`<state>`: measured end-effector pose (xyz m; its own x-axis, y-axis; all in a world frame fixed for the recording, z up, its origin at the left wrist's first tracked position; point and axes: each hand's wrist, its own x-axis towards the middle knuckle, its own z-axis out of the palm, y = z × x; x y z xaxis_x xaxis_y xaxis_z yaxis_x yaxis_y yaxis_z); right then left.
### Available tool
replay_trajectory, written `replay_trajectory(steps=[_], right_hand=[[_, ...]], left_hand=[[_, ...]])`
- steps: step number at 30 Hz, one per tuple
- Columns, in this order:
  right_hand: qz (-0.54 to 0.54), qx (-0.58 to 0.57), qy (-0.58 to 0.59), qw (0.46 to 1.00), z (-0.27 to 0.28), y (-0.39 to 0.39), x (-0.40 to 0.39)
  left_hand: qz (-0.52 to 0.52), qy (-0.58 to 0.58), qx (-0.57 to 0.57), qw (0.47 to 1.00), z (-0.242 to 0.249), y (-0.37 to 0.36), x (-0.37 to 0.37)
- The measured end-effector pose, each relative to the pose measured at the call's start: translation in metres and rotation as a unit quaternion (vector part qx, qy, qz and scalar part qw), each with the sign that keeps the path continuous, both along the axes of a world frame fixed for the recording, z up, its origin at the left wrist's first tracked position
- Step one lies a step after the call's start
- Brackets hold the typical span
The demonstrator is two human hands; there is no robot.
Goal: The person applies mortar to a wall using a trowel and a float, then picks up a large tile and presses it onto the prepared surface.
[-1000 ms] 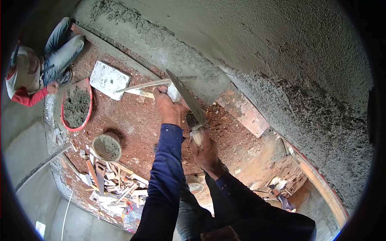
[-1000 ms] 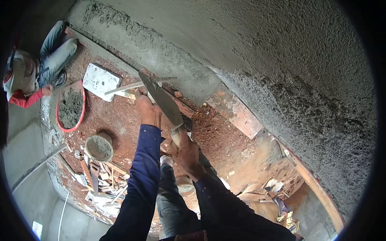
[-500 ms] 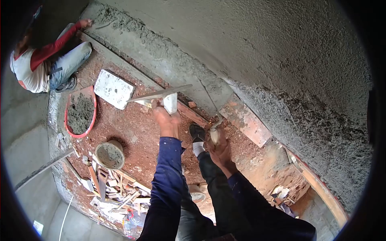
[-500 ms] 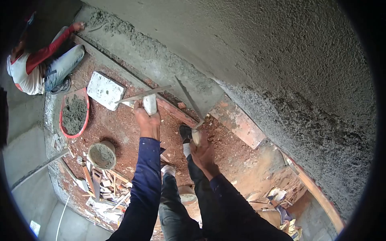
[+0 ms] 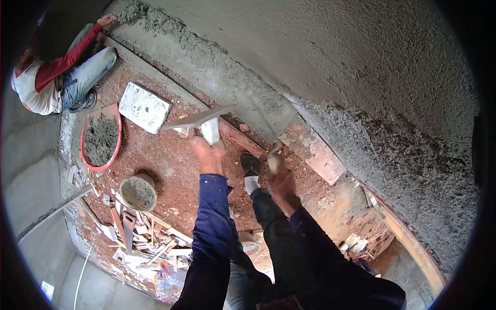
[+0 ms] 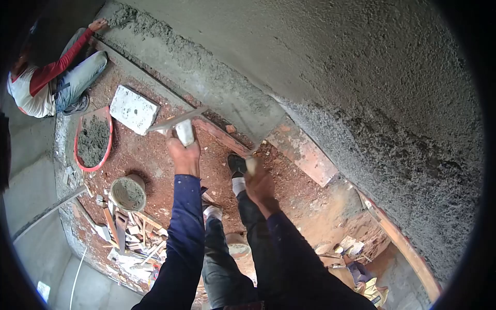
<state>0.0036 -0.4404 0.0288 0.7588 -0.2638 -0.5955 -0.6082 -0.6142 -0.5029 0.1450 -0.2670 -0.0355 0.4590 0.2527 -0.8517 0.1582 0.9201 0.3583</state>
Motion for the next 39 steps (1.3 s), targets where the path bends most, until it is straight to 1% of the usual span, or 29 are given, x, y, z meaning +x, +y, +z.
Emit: replay_trajectory(steps=[1,2,3,5,6,9,10,11,13,15,17,18,19,20,21,22,24,25,27,29,30,31,32,33,34,35,37,38,39], right_hand=[[-0.029,0.006,-0.013,0.999,-0.006,-0.009,-0.007],[-0.057,0.014,-0.021,0.998,-0.011,-0.011,-0.016],[-0.054,0.017,-0.017,0.998,-0.013,-0.009,-0.021],[-0.054,0.054,-0.066,0.995,-0.011,-0.015,-0.03],[-0.045,0.073,-0.1,0.991,0.011,-0.008,-0.018],[-0.025,0.12,-0.13,0.984,0.031,0.006,-0.013],[0.001,0.113,-0.197,0.974,0.03,0.008,-0.013],[-0.002,0.115,-0.2,0.973,0.032,0.007,-0.011],[0.065,0.123,-0.183,0.973,0.039,-0.001,-0.009],[0.092,0.111,-0.165,0.976,0.037,-0.002,-0.007],[0.121,0.1,-0.151,0.976,0.019,-0.006,0.004],[0.131,0.088,-0.142,0.977,-0.005,-0.01,0.009],[0.141,0.076,-0.13,0.978,-0.03,-0.014,0.017],[0.129,0.052,-0.076,0.987,-0.055,-0.019,0.032],[0.121,0.026,-0.023,0.992,-0.079,-0.026,0.05],[0.124,0.026,-0.024,0.992,-0.099,-0.034,0.062],[0.112,-0.04,0.115,0.986,-0.126,-0.044,0.078],[0.109,-0.038,0.118,0.986,-0.11,-0.04,0.076],[0.134,-0.012,-0.011,0.991,-0.061,-0.033,0.05],[0.184,0.063,-0.16,0.968,-0.029,-0.026,0.015],[0.187,0.064,-0.16,0.967,-0.014,-0.022,0.013],[0.216,0.113,-0.174,0.954,0.003,-0.015,0.012],[0.243,0.161,-0.187,0.938,0.01,-0.009,0.012],[0.243,0.163,-0.187,0.938,0.006,-0.005,0.014],[0.244,0.156,-0.19,0.938,-0.003,-0.003,0.02],[0.244,0.149,-0.193,0.939,-0.013,-0.004,0.025],[0.237,0.1,-0.155,0.954,-0.056,-0.015,0.036],[0.173,0.059,-0.07,0.981,-0.094,-0.027,0.041],[0.108,0.019,0.014,0.994,-0.121,-0.038,0.047]], left_hand=[[-0.004,-0.066,-0.042,0.997,-0.001,0.008,-0.002],[-0.036,-0.038,-0.017,0.998,-0.001,0.011,-0.01],[-0.033,-0.034,-0.014,0.999,0.011,0.015,-0.014],[-0.062,-0.094,-0.243,0.963,0.031,0.012,-0.016],[-0.004,-0.11,-0.352,0.929,-0.006,0.019,-0.024],[-0.03,-0.102,-0.408,0.907,-0.008,0.012,-0.025],[-0.059,-0.138,-0.404,0.902,-0.005,0.007,-0.027],[-0.063,-0.14,-0.402,0.903,-0.004,0.006,-0.028],[-0.11,-0.065,-0.223,0.966,0.008,-0.003,-0.023],[-0.116,-0.042,-0.188,0.975,0.012,-0.009,-0.025],[-0.097,-0.12,-0.318,0.935,0.009,-0.003,-0.03],[-0.091,-0.201,-0.412,0.884,0.017,-0.003,-0.033],[-0.078,-0.161,-0.441,0.879,0.042,-0.008,-0.031],[-0.087,-0.161,-0.424,0.887,0.055,-0.008,-0.037],[-0.094,-0.163,-0.407,0.894,0.063,-0.008,-0.045],[-0.087,-0.161,-0.422,0.888,0.064,-0.004,-0.056],[-0.025,-0.147,-0.517,0.843,0.07,0.0,-0.064],[0.004,-0.137,-0.555,0.82,0.07,0.003,-0.069],[0.026,-0.138,-0.555,0.82,0.058,0.005,-0.075],[0.042,-0.154,-0.556,0.816,0.042,0.005,-0.079],[0.061,-0.165,-0.493,0.852,0.036,0.007,-0.086],[0.08,-0.174,-0.427,0.884,0.045,0.006,-0.084],[0.089,-0.055,-0.282,0.954,0.054,-0.001,-0.082],[0.054,0.093,-0.131,0.986,0.074,-0.012,-0.071],[0.07,-0.017,-0.284,0.956,0.068,-0.002,-0.081],[0.107,-0.069,-0.414,0.901,0.061,0.001,-0.088],[0.135,-0.108,-0.661,0.73,0.072,-0.001,-0.08],[0.114,-0.103,-0.625,0.765,0.075,0.001,-0.086],[0.101,-0.104,-0.605,0.783,0.077,0.004,-0.091]])
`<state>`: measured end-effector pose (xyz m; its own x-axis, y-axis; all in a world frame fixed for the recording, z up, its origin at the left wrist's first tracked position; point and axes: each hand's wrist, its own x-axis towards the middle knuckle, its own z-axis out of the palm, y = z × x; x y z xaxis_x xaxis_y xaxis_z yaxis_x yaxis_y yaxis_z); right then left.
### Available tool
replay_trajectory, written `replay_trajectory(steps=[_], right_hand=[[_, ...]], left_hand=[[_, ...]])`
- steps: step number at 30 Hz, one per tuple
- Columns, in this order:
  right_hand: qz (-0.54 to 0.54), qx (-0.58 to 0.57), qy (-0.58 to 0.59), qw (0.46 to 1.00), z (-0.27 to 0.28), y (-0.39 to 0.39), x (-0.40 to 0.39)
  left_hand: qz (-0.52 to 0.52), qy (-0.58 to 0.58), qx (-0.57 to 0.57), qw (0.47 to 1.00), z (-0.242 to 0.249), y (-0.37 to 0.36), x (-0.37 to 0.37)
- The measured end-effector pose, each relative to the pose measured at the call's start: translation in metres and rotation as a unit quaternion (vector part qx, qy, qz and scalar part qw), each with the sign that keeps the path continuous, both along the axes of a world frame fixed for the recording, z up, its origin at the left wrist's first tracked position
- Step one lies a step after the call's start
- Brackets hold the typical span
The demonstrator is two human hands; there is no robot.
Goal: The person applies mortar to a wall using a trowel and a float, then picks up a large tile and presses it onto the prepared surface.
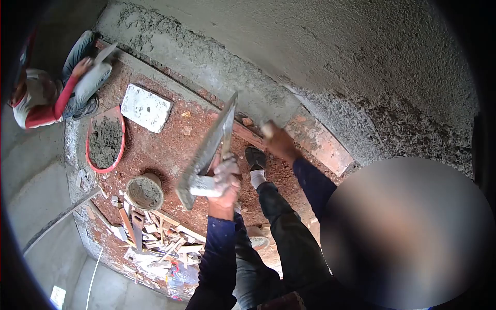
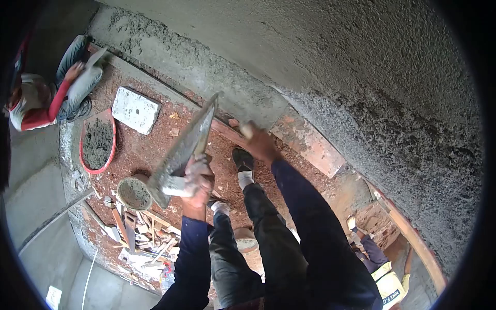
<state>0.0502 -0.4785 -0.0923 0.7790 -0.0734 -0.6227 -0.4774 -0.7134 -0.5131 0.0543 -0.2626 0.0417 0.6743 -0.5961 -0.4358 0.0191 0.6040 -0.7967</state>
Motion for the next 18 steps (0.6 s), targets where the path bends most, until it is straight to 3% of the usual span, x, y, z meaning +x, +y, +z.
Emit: replay_trajectory(steps=[1,4,6,7,8,10,12,14,15,16,18], right_hand=[[0.001,0.002,-0.005,1.0,-0.003,-0.008,0.009],[0.035,-0.095,-0.023,0.995,0.018,-0.012,0.012],[0.128,0.028,-0.034,0.991,0.08,-0.002,0.012],[0.185,0.065,-0.173,0.965,0.073,-0.003,0.004],[0.184,0.055,-0.174,0.966,0.059,-0.006,0.005],[0.029,-0.058,0.056,0.996,0.043,-0.01,0.004],[-0.033,-0.06,0.086,0.994,0.011,-0.026,-0.007],[-0.013,-0.078,0.098,0.992,0.071,-0.013,-0.007],[-0.036,-0.095,0.108,0.989,0.083,-0.012,-0.026],[0.004,-0.081,0.103,0.991,0.093,-0.009,-0.042],[0.039,-0.065,0.087,0.993,0.108,-0.001,-0.073]], left_hand=[[-0.009,-0.004,0.027,1.0,0.003,0.003,-0.005],[0.016,-0.028,-0.038,0.999,0.005,0.006,-0.015],[-0.011,-0.036,0.018,0.999,0.004,0.006,-0.012],[-0.023,-0.041,0.022,0.999,0.003,0.009,-0.011],[-0.025,-0.044,0.012,0.999,0.005,0.014,-0.011],[-0.099,-0.098,0.103,0.985,0.014,0.023,-0.023],[-0.151,-0.141,0.208,0.956,0.021,0.045,-0.044],[-0.201,-0.131,0.349,0.906,0.027,0.073,-0.069],[-0.222,-0.135,0.327,0.909,0.027,0.088,-0.086],[-0.291,-0.095,0.424,0.852,0.018,0.103,-0.105],[-0.391,-0.023,0.617,0.683,-0.005,0.142,-0.136]])
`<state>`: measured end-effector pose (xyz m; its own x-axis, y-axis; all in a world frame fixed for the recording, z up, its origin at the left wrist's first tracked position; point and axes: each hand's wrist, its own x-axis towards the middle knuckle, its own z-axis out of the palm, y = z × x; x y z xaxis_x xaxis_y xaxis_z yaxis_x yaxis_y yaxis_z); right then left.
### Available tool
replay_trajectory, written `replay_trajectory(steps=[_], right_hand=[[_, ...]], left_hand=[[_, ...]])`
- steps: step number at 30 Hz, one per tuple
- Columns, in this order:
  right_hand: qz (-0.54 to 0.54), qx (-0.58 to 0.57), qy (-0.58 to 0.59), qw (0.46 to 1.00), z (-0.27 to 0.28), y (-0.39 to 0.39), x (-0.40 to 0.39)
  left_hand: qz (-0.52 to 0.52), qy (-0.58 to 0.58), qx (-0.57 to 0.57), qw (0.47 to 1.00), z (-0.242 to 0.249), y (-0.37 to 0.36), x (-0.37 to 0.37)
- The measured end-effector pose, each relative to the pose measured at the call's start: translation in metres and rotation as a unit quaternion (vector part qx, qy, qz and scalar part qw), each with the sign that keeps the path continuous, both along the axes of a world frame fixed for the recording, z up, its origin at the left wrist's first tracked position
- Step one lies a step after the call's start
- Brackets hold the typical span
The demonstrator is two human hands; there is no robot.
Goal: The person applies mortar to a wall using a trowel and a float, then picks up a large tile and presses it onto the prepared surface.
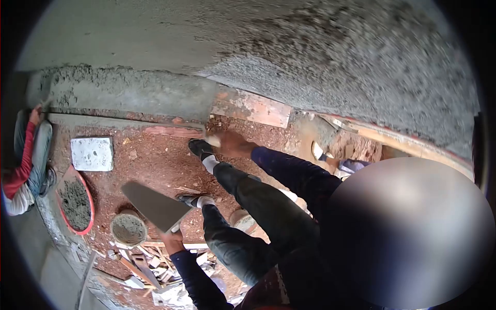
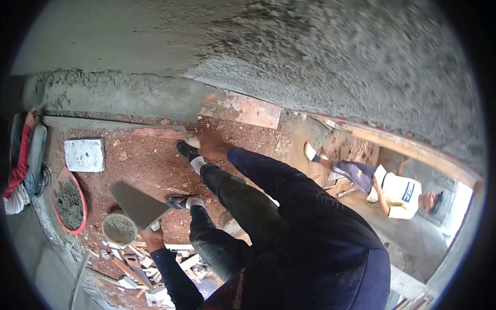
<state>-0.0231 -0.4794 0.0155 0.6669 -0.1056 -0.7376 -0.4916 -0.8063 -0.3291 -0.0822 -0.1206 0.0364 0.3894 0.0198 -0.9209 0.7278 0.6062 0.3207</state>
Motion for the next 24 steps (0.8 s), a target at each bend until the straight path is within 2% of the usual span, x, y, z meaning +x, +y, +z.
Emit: replay_trajectory(steps=[1,2,4,5,6,8,9,10,11,12,14,15,17,18,20,21,22,23,24], right_hand=[[0.001,0.017,0.044,0.999,0.004,0.0,-0.02],[0.003,0.036,0.087,0.996,0.006,0.001,-0.045],[0.005,0.066,0.08,0.995,0.017,0.003,-0.105],[0.038,0.052,0.095,0.993,0.006,0.004,-0.142],[0.042,0.062,0.052,0.996,0.035,0.012,-0.16],[0.044,0.042,0.045,0.997,0.056,0.028,-0.204],[0.025,0.041,0.05,0.998,0.07,0.039,-0.21],[0.0,0.005,0.033,0.999,0.078,0.048,-0.213],[-0.028,-0.028,0.019,0.999,0.085,0.058,-0.213],[-0.003,-0.015,0.004,1.0,0.086,0.065,-0.203],[0.004,-0.065,-0.04,0.997,0.087,0.073,-0.191],[0.038,-0.055,-0.05,0.997,0.089,0.077,-0.18],[0.132,-0.072,-0.071,0.986,0.096,0.085,-0.153],[0.185,-0.056,-0.074,0.978,0.108,0.089,-0.133],[0.111,0.115,0.112,0.981,0.148,0.11,-0.088],[0.16,0.117,0.121,0.973,0.15,0.117,-0.074],[0.137,0.156,0.096,0.973,0.153,0.118,-0.063],[0.114,0.192,0.075,0.972,0.157,0.124,-0.05],[0.163,0.187,0.091,0.965,0.166,0.129,-0.041]], left_hand=[[-0.036,0.006,0.141,0.989,-0.009,0.026,-0.013],[-0.099,0.077,0.235,0.964,-0.011,0.053,-0.025],[-0.09,0.033,0.282,0.955,-0.014,0.095,-0.057],[-0.054,0.03,0.303,0.951,0.003,0.102,-0.063],[-0.065,0.041,0.234,0.969,-0.039,0.165,-0.11],[-0.066,-0.121,0.297,0.945,-0.003,0.188,-0.148],[-0.074,-0.078,0.356,0.928,0.048,0.173,-0.136],[-0.139,-0.067,0.428,0.891,0.054,0.191,-0.153],[-0.11,-0.104,0.402,0.903,0.059,0.209,-0.177],[-0.084,-0.142,0.371,0.914,0.066,0.222,-0.197],[-0.146,-0.074,0.409,0.898,0.098,0.229,-0.226],[-0.061,-0.038,0.341,0.937,0.154,0.207,-0.213],[-0.236,-0.018,0.475,0.847,0.121,0.234,-0.283],[-0.208,-0.037,0.462,0.861,0.136,0.225,-0.299],[-0.271,0.096,0.512,0.809,0.165,0.203,-0.325],[-0.295,0.149,0.544,0.771,0.155,0.192,-0.352],[-0.3,0.211,0.45,0.814,0.154,0.183,-0.368],[-0.299,0.231,0.441,0.814,0.141,0.166,-0.393],[-0.297,0.251,0.431,0.814,0.127,0.148,-0.419]])
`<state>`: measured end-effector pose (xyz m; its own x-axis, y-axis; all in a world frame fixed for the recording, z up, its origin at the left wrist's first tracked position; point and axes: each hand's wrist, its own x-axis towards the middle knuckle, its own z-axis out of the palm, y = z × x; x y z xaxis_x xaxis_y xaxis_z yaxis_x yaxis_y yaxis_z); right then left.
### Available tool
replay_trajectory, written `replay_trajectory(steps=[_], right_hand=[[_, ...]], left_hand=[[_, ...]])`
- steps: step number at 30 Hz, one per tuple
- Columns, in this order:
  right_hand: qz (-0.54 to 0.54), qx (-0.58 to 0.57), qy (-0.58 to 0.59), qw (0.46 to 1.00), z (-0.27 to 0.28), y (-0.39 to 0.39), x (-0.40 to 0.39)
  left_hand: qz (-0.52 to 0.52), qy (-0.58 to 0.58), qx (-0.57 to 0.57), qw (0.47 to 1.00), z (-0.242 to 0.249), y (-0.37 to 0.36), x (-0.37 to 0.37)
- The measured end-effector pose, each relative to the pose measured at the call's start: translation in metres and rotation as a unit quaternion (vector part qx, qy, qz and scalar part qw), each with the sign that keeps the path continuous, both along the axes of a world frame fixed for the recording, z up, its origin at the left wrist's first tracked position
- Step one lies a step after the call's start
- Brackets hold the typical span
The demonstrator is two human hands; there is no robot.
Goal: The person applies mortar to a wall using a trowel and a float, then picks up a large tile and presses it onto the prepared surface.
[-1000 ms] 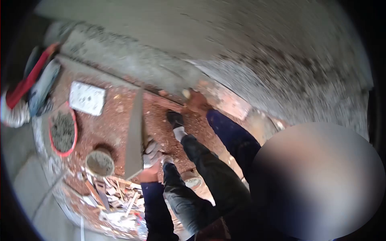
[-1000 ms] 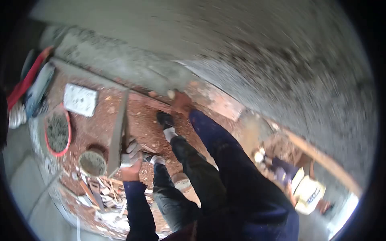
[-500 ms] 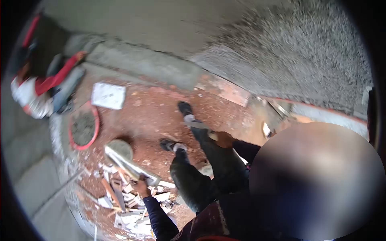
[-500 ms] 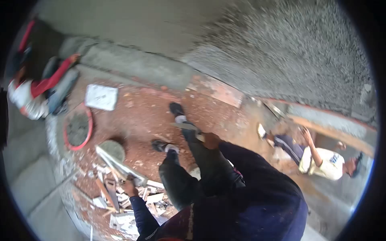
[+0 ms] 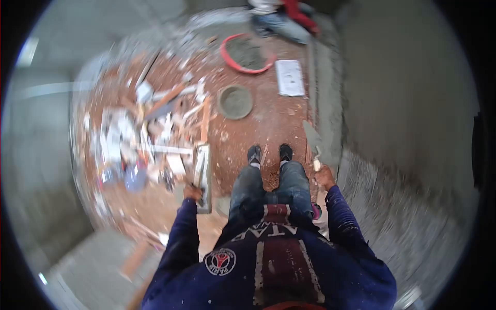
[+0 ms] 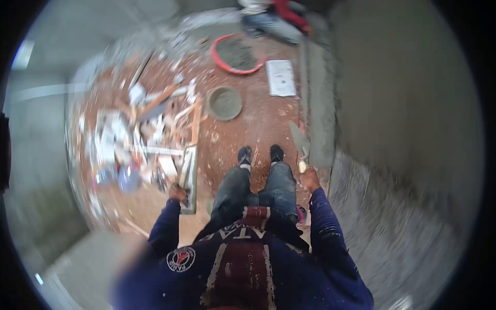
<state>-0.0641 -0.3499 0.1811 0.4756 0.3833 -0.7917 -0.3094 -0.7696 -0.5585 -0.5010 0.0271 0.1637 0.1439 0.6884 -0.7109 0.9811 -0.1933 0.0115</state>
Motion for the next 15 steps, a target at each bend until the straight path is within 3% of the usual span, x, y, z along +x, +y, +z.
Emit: replay_trajectory(steps=[1,3,5,6,9,13,15], right_hand=[[0.014,-0.006,-0.006,1.0,0.014,0.01,0.012],[0.075,0.013,-0.062,0.995,0.049,0.039,0.028],[0.143,-0.011,-0.002,0.99,0.026,0.027,0.055],[0.15,-0.049,0.036,0.987,0.012,0.028,0.07],[0.264,-0.098,0.018,0.959,-0.014,0.016,0.11],[0.302,-0.15,0.03,0.941,-0.001,0.043,0.141],[0.307,-0.007,0.147,0.94,-0.006,0.04,0.16]], left_hand=[[0.034,-0.013,0.007,0.999,0.028,-0.024,0.004],[0.175,-0.037,0.023,0.984,0.037,-0.074,-0.016],[0.236,-0.047,0.06,0.969,0.022,-0.137,-0.039],[0.306,-0.046,0.062,0.949,0.046,-0.155,-0.027],[0.362,-0.022,0.072,0.929,0.037,-0.249,-0.034],[0.458,-0.042,0.092,0.883,0.038,-0.348,-0.02],[0.497,-0.009,0.095,0.862,0.035,-0.395,-0.018]])
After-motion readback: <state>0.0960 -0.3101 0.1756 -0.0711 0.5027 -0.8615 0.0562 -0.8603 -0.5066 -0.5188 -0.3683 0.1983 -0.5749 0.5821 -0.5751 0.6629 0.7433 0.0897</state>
